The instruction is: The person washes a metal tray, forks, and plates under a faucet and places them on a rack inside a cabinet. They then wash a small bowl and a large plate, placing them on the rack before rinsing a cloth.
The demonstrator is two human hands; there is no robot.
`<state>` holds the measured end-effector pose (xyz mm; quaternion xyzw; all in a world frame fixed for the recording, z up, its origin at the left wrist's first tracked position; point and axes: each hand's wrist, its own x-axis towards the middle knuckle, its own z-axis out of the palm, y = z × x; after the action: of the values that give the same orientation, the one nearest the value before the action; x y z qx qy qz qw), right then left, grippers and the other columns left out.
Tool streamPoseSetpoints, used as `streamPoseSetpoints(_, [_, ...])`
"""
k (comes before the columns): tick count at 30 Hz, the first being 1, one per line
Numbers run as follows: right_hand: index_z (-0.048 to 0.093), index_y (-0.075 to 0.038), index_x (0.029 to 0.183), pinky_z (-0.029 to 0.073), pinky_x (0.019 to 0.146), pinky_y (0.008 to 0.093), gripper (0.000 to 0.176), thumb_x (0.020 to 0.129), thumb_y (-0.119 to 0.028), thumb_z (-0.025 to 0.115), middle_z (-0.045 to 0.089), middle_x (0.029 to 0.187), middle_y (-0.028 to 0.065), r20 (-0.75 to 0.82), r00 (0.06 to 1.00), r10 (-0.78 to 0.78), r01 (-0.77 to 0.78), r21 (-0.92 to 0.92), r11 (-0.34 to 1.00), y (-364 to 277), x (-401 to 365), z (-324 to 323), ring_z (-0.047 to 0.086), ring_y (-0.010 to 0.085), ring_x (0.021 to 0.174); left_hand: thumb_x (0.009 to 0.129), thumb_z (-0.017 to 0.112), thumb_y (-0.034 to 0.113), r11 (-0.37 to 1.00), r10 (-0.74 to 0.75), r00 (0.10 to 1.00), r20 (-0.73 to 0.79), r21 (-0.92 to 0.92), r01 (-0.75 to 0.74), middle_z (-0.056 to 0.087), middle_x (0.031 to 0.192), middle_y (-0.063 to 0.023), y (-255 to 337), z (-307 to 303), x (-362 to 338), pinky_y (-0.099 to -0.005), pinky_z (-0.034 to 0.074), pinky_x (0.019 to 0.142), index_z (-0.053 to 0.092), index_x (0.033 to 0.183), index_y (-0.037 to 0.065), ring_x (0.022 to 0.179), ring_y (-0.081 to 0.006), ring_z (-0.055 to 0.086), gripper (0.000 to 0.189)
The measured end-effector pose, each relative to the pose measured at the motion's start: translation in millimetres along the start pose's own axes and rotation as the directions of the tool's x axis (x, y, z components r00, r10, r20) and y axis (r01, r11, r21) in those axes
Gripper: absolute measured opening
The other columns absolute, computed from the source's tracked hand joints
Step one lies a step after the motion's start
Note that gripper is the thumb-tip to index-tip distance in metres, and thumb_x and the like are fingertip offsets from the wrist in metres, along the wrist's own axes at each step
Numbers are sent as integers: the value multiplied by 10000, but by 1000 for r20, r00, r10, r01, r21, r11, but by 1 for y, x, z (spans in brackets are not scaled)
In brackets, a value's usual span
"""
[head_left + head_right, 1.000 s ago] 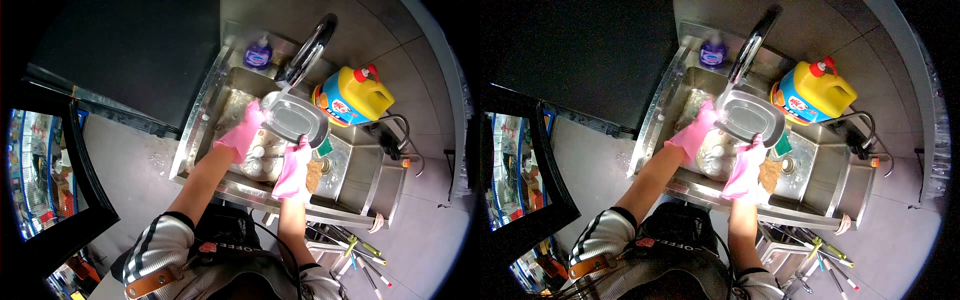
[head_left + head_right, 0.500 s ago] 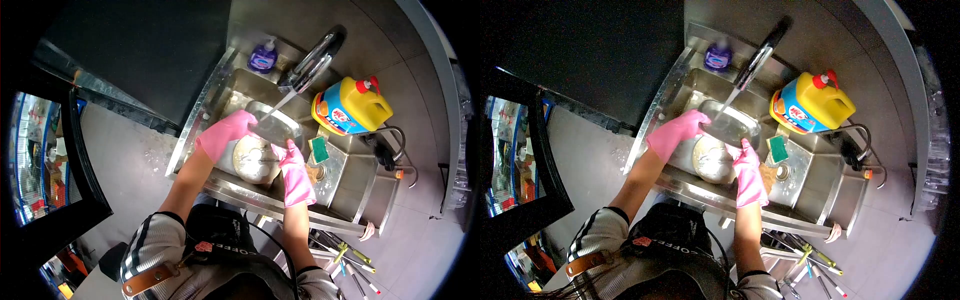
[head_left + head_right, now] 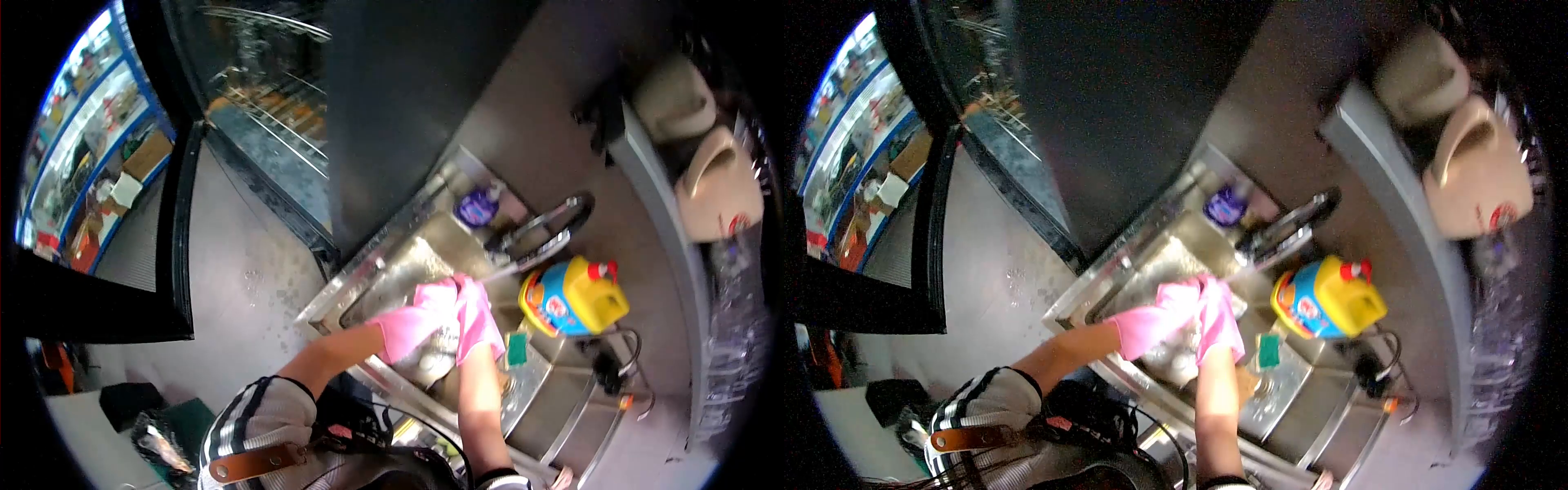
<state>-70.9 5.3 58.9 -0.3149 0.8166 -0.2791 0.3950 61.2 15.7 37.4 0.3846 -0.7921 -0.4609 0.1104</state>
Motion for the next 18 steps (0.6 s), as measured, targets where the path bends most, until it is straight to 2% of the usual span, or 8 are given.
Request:
streamPoseSetpoints(1, [695,-51,1086,534,795,363,342,887,-322,632,699,1001,184,85,994,-74,99,-346,933,-9,-4,-9,668,307,934,982,507,290,998,32,999,7,-60,-32,704,909,-69,-5,-5,-9,-359,559,638,633,1093,72,776,-227,697,275])
streamPoseSetpoints(4, [665,20,1022,523,707,390,267,885,-209,649,689,876,168,-133,980,-150,132,-138,982,9,-8,3,645,279,786,973,523,289,976,99,995,11,-196,-95,701,924,-76,-15,-25,-19,-364,557,653,632,1104,71,792,-234,695,277])
streamPoseSetpoints(5, [648,43,969,515,643,402,195,897,-137,659,662,793,135,-32,967,253,-205,495,844,-5,-13,14,612,246,707,970,528,289,965,124,992,10,-235,-118,699,929,-79,-22,-32,-24,-366,556,659,632,1108,71,797,-237,694,278])
streamPoseSetpoints(7, [559,43,1012,491,548,409,142,928,-41,635,607,809,125,5,971,238,-209,499,841,-33,-44,15,575,249,601,964,538,289,947,149,989,-7,-288,-145,697,939,-84,-24,-44,-28,-369,554,669,631,1116,70,808,-242,692,281])
streamPoseSetpoints(8, [547,51,1001,503,517,407,134,934,-41,618,591,790,135,-41,969,245,-151,684,714,-28,-45,16,589,257,627,961,543,288,936,166,986,-18,-311,-163,696,944,-86,-25,-51,-30,-371,554,674,630,1119,70,813,-244,691,283])
streamPoseSetpoints(10, [617,9,895,439,494,397,261,948,-243,659,609,746,110,-30,992,126,-91,537,839,62,38,-12,560,252,568,955,554,288,921,192,980,-48,-338,-196,693,954,-91,-26,-63,-34,-374,552,685,630,1127,70,824,-250,689,288])
streamPoseSetpoints(14, [620,7,926,450,589,409,263,945,-251,664,624,802,110,45,986,163,-140,752,644,30,-6,-15,574,263,646,943,574,287,911,202,971,-125,-340,-233,689,974,-101,-27,-74,-39,-380,549,706,628,1142,69,845,-260,685,300])
streamPoseSetpoints(18, [623,5,957,461,685,420,269,941,-259,668,640,857,110,44,989,140,-112,845,523,11,-35,-13,589,273,724,931,595,287,923,178,968,-177,-312,-226,684,994,-111,-28,-78,-45,-387,546,726,627,1157,68,866,-270,682,316])
